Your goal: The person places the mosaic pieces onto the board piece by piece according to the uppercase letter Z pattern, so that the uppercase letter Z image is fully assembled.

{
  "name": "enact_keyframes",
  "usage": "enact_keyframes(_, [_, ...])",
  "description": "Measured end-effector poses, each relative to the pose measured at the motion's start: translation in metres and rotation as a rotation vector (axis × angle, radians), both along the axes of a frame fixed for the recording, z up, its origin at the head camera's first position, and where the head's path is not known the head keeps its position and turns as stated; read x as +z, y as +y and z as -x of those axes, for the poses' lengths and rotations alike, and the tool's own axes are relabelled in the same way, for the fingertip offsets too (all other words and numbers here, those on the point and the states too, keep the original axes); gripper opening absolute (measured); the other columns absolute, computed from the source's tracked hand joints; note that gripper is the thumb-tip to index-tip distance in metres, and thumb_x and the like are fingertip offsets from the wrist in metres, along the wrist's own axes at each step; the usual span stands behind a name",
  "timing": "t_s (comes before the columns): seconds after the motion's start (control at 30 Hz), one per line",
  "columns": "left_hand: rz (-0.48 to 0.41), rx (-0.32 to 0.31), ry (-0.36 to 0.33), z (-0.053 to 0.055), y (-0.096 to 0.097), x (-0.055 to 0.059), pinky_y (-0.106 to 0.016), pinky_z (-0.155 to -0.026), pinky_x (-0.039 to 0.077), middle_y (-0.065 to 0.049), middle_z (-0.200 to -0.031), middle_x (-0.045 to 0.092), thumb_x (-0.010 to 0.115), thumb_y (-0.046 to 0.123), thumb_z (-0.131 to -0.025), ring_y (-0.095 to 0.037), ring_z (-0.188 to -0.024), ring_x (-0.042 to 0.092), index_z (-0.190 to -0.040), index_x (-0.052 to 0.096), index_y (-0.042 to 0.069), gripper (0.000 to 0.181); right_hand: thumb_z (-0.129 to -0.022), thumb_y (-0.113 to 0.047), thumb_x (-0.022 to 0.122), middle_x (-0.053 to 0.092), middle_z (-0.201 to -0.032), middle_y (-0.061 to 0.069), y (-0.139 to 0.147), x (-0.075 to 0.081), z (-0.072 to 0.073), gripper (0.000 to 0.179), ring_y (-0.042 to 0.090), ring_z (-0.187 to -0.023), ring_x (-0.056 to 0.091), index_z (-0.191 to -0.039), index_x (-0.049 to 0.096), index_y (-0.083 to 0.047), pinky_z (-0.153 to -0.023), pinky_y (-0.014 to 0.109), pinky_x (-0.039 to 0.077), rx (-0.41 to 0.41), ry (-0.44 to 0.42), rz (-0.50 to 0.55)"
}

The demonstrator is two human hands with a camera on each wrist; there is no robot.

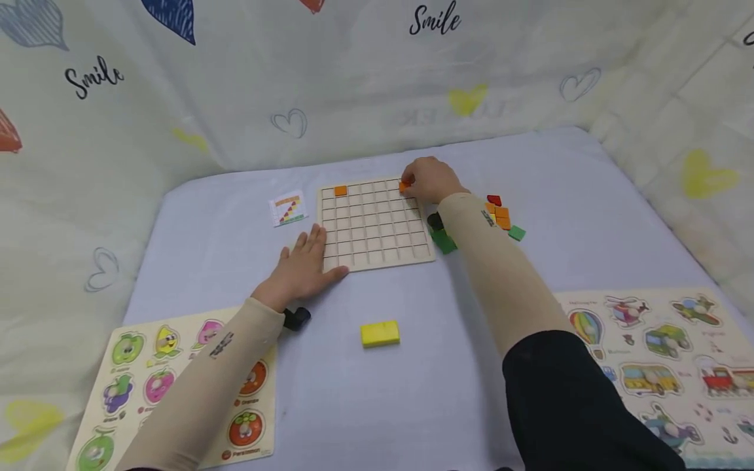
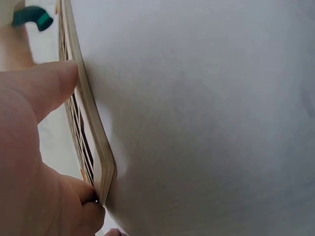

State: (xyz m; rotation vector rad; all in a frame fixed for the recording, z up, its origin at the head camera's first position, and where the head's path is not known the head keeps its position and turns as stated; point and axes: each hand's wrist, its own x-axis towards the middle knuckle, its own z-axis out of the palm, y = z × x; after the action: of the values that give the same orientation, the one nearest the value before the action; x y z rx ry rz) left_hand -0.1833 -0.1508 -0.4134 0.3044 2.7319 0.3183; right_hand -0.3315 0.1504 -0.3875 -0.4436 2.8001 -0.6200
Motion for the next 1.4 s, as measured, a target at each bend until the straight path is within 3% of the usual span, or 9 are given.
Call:
enact_keyframes(0.3, [-0.007, -0.003, 0.008, -0.001, 0.005, 0.002, -0.065, -0.129, 0.008, -0.007, -0.177, -0.007, 0.045, 0.072, -0.100, -0.035, -0.165, 0.000, -0.168, -0.002, 0.011, 0.103, -0.100, -0.017, 0.068, 0.069, -0.134, 0.014, -0.048, -0.004, 0.011, 0.030, 0.034, -0.130, 0.058, -0.128, 0.072, -0.006, -0.113, 0.051, 0.046, 0.046, 0.002, 0.011])
enact_keyframes(0.57, [-0.008, 0.002, 0.000, -0.004, 0.008, 0.002, -0.065, -0.130, 0.007, -0.006, -0.177, -0.008, 0.045, 0.072, -0.100, -0.035, -0.165, -0.001, -0.168, -0.002, 0.012, 0.102, -0.101, -0.021, 0.068, 0.070, -0.131, 0.012, -0.074, -0.009, 0.014, 0.029, 0.032, -0.124, 0.061, -0.127, 0.072, -0.008, -0.108, 0.050, 0.050, 0.057, 0.033, -0.041])
enact_keyframes(1.4, [0.003, 0.030, 0.008, -0.001, -0.001, 0.003, -0.063, -0.130, 0.008, -0.005, -0.178, -0.006, 0.046, 0.071, -0.099, -0.032, -0.165, 0.001, -0.169, 0.000, 0.013, 0.102, -0.100, -0.021, 0.070, 0.070, -0.131, 0.013, -0.108, -0.006, 0.028, 0.031, 0.032, -0.123, 0.064, -0.128, 0.073, -0.009, -0.108, 0.049, 0.051, 0.102, 0.050, -0.031])
